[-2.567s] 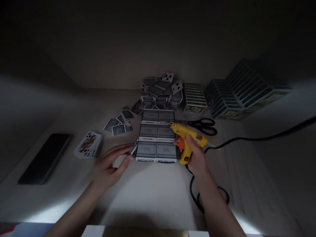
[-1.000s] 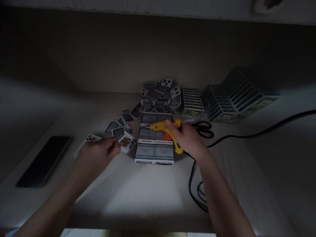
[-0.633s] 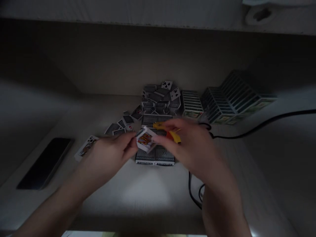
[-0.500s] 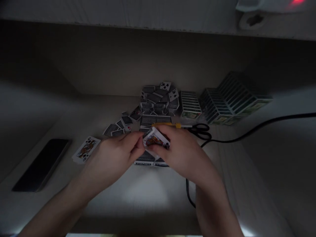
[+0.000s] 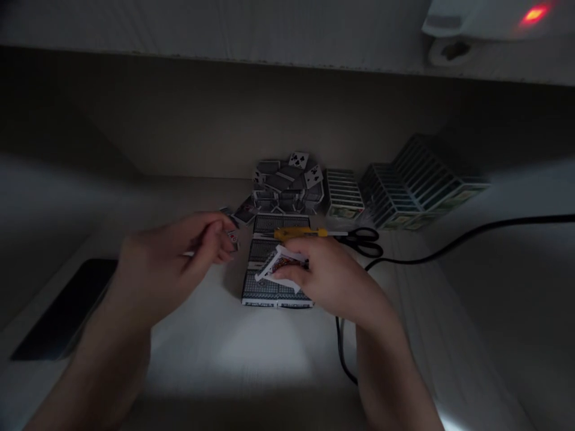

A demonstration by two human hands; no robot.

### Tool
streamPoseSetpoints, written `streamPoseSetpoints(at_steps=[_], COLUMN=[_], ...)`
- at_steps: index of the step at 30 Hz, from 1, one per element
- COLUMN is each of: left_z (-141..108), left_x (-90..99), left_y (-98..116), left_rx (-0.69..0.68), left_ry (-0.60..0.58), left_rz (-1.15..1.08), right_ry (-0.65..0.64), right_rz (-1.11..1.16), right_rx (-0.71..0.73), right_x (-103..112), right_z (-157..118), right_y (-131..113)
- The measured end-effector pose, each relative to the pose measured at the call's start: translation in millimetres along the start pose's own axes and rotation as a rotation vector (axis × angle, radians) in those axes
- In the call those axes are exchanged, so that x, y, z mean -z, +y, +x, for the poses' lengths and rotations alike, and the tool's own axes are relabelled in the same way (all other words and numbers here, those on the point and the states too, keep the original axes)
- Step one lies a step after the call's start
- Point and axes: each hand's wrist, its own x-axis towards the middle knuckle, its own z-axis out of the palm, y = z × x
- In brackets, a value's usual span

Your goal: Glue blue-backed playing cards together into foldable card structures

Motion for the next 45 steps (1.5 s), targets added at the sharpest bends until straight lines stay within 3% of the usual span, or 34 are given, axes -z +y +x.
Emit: streamPoseSetpoints(at_steps=[4,7,12,21,28,34,40,45], left_z=[0,1,-2,2,-1,1,10,13], left_x=[7.7,6.7,-5.5,-13.8,-19.1,-21.8,-27.7,-36.5], left_y=[-5,1,13,13,17,17,1,-8], left_rx=[0.064,-0.019,-0.165,-0.098,-0.148,-0.076,0.086,0.122], left_ry=[-0.031,-0.140,-0.190,-0.196,-0.152,-0.064,-0.082,-0.109], left_rz=[-0.142,-0.162,-0.198,-0.176,-0.083,-0.094,-0.196,-0.241], right_ry=[-0.011,-0.004,-0.008,-0.051,-0.055,-0.056,-0.054,-0.078], right_rz=[0.011,-0.007,-0.059,-0.090,-0.058,0.024,0.119,0.275], right_rx=[-0.005,0.030,0.066,0.090,0.106,0.123,0.062,0.035], right_x=[-1,-2,-6,-12,-11,-10,-5,0], right_z=[1,3,2,0,0,0,0,3], right_y=[-2,-5,-8,-12,-13,-13,-5,0])
